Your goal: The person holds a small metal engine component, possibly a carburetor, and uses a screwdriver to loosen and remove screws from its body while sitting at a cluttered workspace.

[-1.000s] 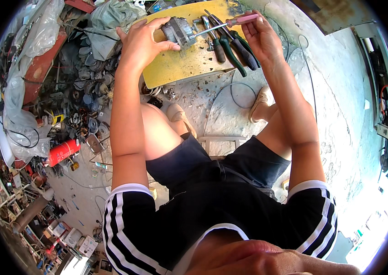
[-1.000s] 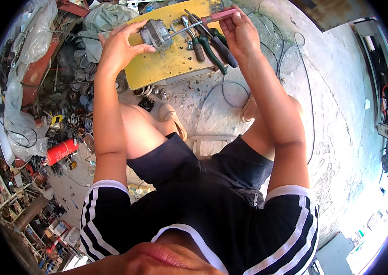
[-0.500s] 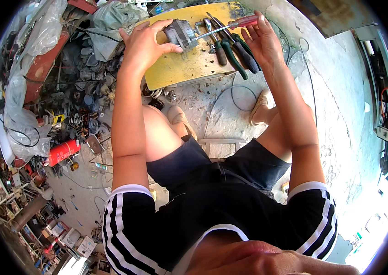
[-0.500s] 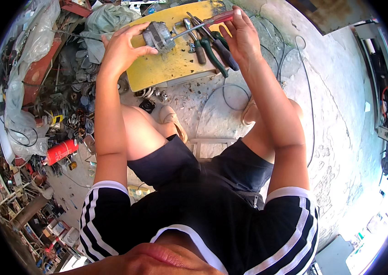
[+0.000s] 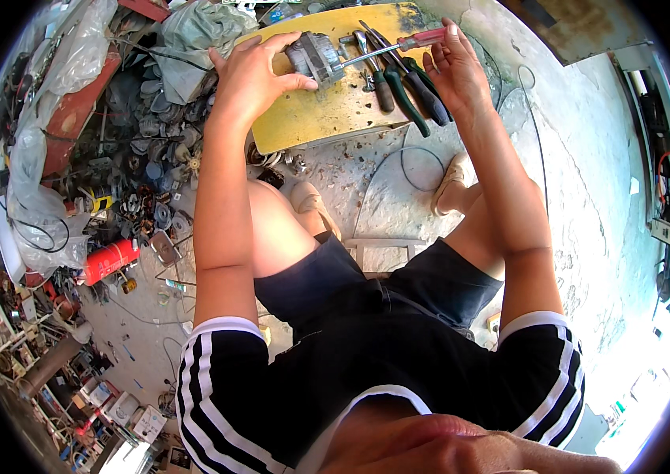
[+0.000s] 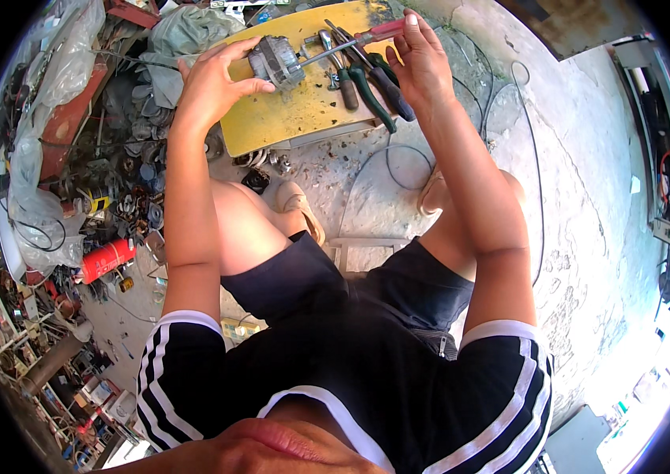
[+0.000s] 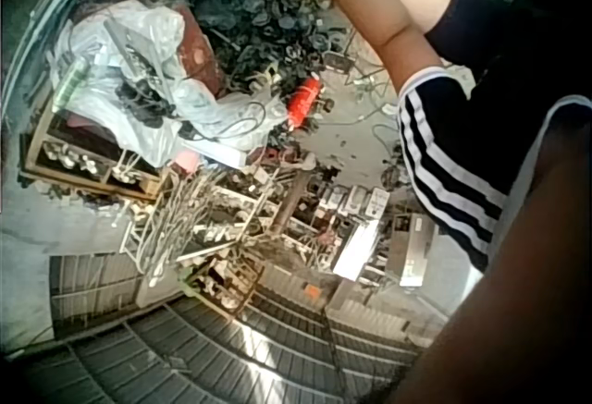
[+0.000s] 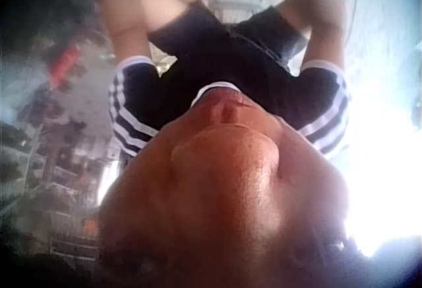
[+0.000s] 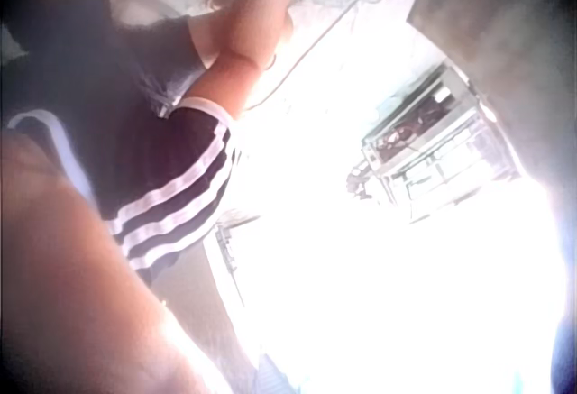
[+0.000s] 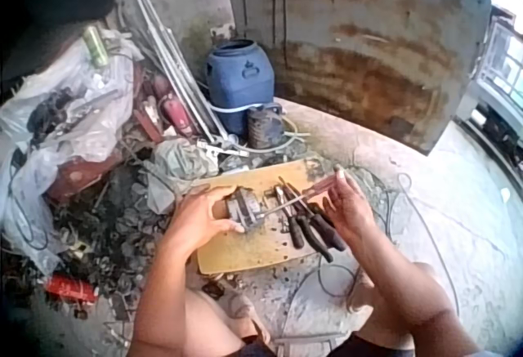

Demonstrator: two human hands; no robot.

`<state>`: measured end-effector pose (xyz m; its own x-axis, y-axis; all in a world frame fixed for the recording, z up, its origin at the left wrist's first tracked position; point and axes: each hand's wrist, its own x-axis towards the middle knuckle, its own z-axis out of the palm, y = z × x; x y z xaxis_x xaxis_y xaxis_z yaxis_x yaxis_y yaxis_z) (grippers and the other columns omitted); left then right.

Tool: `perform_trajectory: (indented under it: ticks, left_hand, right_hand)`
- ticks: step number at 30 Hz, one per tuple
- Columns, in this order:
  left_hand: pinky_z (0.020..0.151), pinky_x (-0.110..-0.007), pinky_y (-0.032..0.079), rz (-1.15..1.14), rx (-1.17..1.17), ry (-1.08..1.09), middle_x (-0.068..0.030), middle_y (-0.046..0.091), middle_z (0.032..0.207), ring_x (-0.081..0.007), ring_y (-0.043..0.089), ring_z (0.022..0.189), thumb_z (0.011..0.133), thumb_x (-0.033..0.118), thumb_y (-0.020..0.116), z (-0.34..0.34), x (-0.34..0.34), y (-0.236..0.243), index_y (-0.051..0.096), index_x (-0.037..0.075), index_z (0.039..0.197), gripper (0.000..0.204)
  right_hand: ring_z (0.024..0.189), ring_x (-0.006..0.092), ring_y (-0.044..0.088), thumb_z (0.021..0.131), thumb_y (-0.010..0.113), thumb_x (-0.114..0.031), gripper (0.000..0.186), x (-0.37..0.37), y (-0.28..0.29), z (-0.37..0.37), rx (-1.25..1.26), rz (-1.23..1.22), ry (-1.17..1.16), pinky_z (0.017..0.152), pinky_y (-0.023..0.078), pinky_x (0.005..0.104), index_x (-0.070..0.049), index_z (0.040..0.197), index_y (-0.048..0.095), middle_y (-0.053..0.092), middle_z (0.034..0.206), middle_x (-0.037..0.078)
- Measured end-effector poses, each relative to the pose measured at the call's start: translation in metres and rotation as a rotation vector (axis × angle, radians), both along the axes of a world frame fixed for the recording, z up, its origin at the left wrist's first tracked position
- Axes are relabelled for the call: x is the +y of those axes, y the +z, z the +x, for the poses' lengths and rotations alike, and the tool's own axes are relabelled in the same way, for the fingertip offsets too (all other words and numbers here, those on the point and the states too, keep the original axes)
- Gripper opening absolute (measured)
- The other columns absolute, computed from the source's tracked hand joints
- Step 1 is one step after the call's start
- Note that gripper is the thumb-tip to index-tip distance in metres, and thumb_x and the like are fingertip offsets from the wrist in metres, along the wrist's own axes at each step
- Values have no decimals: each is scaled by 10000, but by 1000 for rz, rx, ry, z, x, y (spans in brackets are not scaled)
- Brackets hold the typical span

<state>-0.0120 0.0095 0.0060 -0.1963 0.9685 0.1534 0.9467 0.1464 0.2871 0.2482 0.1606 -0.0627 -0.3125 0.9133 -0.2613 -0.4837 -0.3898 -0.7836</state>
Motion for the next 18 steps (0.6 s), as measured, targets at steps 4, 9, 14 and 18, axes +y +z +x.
perform_trajectory:
  ticks: [4, 9, 14, 18]
  left_hand:
    - [1106, -692, 56, -64, 21, 10, -105, 605, 1306, -299, 515, 1262, 613, 437, 843, 2, 2, 4, 590, 234, 1323, 781]
    - [1099, -697, 71, -33, 17, 6, -114, 621, 1274, -305, 523, 1246, 602, 433, 849, 1, 1, 3, 607, 222, 1302, 771]
    - [1082, -714, 85, 33, -7, -12, -120, 654, 1215, -308, 548, 1206, 577, 402, 867, 2, 0, 1, 641, 191, 1260, 749]
    - [1082, -718, 85, 20, -8, -9, -117, 653, 1217, -305, 551, 1203, 576, 409, 866, 1, 0, 0, 641, 189, 1259, 751]
  right_hand:
    - [1136, 179, 564, 1026, 480, -191, 408, 8, -12, 4, 174, 14, 20, 1022, 444, 358, -97, 1417, 409, 580, 1197, 65]
    - [1074, 152, 580, 1024, 490, -200, 343, -2, 3, -2, 187, 45, 29, 962, 460, 349, -137, 1362, 481, 591, 1142, 21]
    - [1139, 219, 578, 1031, 460, -179, 342, 2, -8, 2, 105, -13, -25, 1000, 457, 392, -95, 1362, 437, 582, 1176, 86]
    - [1142, 215, 579, 1023, 479, -178, 343, -7, 4, -6, 214, -63, -55, 1004, 455, 393, -103, 1356, 439, 596, 1146, 90]
